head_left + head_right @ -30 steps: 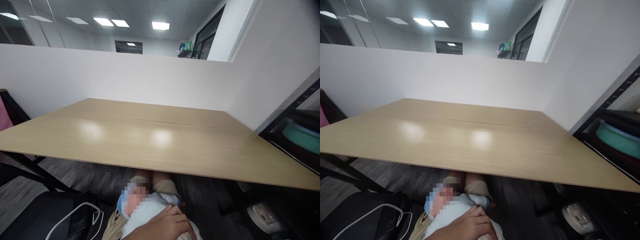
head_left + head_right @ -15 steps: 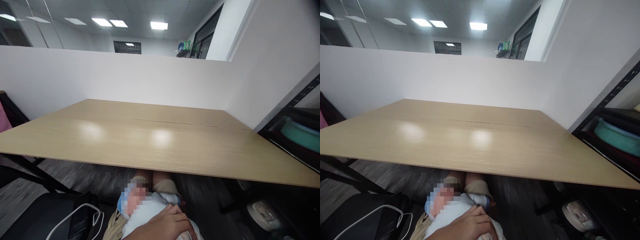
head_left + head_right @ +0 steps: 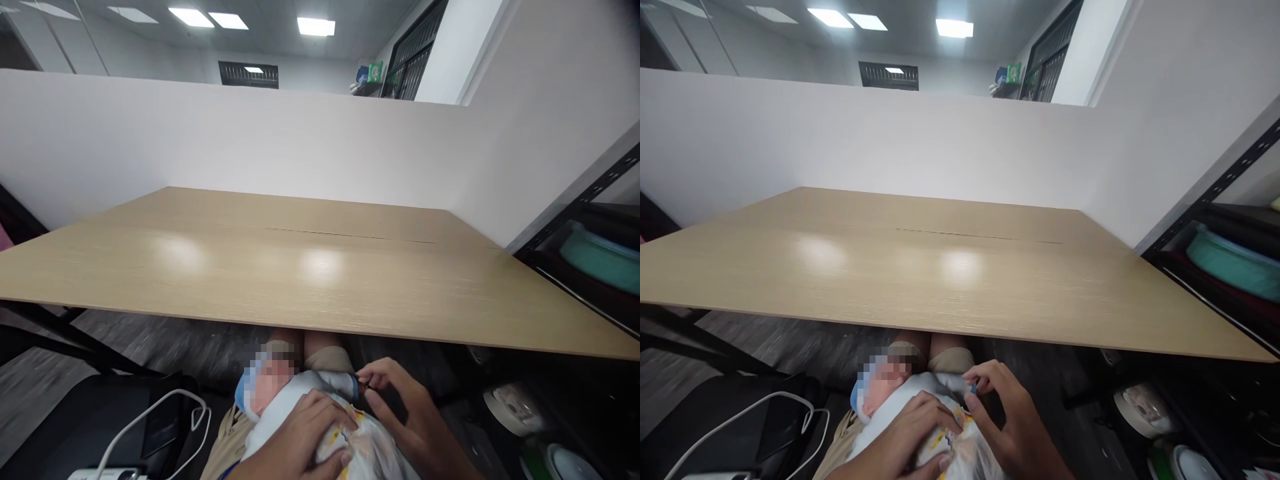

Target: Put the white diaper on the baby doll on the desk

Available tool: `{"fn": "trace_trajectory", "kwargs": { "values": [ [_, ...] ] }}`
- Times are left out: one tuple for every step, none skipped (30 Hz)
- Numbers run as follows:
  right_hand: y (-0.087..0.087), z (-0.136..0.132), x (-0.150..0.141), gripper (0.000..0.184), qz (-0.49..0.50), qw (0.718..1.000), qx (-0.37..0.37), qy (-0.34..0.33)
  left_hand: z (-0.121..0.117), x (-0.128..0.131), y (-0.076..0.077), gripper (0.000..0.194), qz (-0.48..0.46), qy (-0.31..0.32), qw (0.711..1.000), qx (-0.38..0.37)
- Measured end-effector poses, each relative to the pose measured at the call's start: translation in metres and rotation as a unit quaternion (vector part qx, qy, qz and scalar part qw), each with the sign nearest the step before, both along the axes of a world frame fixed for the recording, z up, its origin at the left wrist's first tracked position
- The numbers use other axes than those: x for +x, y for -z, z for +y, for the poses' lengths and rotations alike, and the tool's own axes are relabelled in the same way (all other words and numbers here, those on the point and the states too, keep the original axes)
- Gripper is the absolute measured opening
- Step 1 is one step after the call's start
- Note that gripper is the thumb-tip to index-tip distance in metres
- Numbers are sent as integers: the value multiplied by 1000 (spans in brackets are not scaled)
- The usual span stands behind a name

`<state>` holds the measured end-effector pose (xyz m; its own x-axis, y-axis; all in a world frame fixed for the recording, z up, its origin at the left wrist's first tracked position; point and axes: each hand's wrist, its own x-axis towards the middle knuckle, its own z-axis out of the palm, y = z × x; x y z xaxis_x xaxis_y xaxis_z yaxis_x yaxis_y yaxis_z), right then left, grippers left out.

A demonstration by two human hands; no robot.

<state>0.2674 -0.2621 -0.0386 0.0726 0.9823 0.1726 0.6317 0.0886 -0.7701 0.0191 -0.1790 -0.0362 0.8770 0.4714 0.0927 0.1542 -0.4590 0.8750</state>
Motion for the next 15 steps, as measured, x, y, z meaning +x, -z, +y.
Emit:
{"fn": "trace_trajectory", "kwargs": {
  "values": [
    [9, 6, 3, 26, 8, 1000, -25, -11, 0, -2, 1, 25, 2, -7, 1000, -5],
    [17, 11, 5, 25, 15, 998, -54, -21, 0, -3, 1, 24, 2, -11, 1000, -11],
    [25, 13, 6, 24, 20, 996, -82, -30, 0, -4, 2, 24, 3, -14, 1000, -18],
    [31, 14, 7, 22, 23, 993, -105, -40, 1, -3, 2, 23, 3, -15, 1000, -26],
    [35, 15, 7, 21, 26, 991, -120, -49, 2, -2, 2, 23, 3, -16, 999, -33],
    [37, 15, 6, 20, 28, 989, -131, -60, 3, -1, 2, 22, 3, -17, 999, -41],
    [37, 15, 6, 19, 28, 988, -136, -70, 4, 0, 2, 21, 3, -20, 999, -50],
    [37, 15, 5, 18, 25, 987, -136, -77, 5, 2, 3, 20, 2, -24, 998, -58],
    [37, 17, 5, 18, 20, 988, -132, -79, 5, 3, 3, 18, 0, -29, 997, -65],
    [37, 19, 6, 20, 12, 989, -127, -79, 6, 4, 3, 18, -4, -35, 997, -71],
    [38, 22, 7, 21, 3, 989, -122, -78, 6, 4, 3, 18, -7, -41, 996, -77],
    [41, 25, 10, 23, -6, 990, -120, -77, 7, 3, 2, 20, -12, -47, 995, -86],
    [45, 28, 13, 24, -17, 990, -118, -73, 9, -1, 2, 22, -18, -51, 994, -100],
    [49, 31, 16, 26, -28, 991, -118, -63, 10, -6, 1, 25, -21, -51, 991, -119],
    [53, 33, 20, 27, -42, 991, -118, -46, 13, -14, 1, 29, -20, -42, 988, -147]
  ]
}}
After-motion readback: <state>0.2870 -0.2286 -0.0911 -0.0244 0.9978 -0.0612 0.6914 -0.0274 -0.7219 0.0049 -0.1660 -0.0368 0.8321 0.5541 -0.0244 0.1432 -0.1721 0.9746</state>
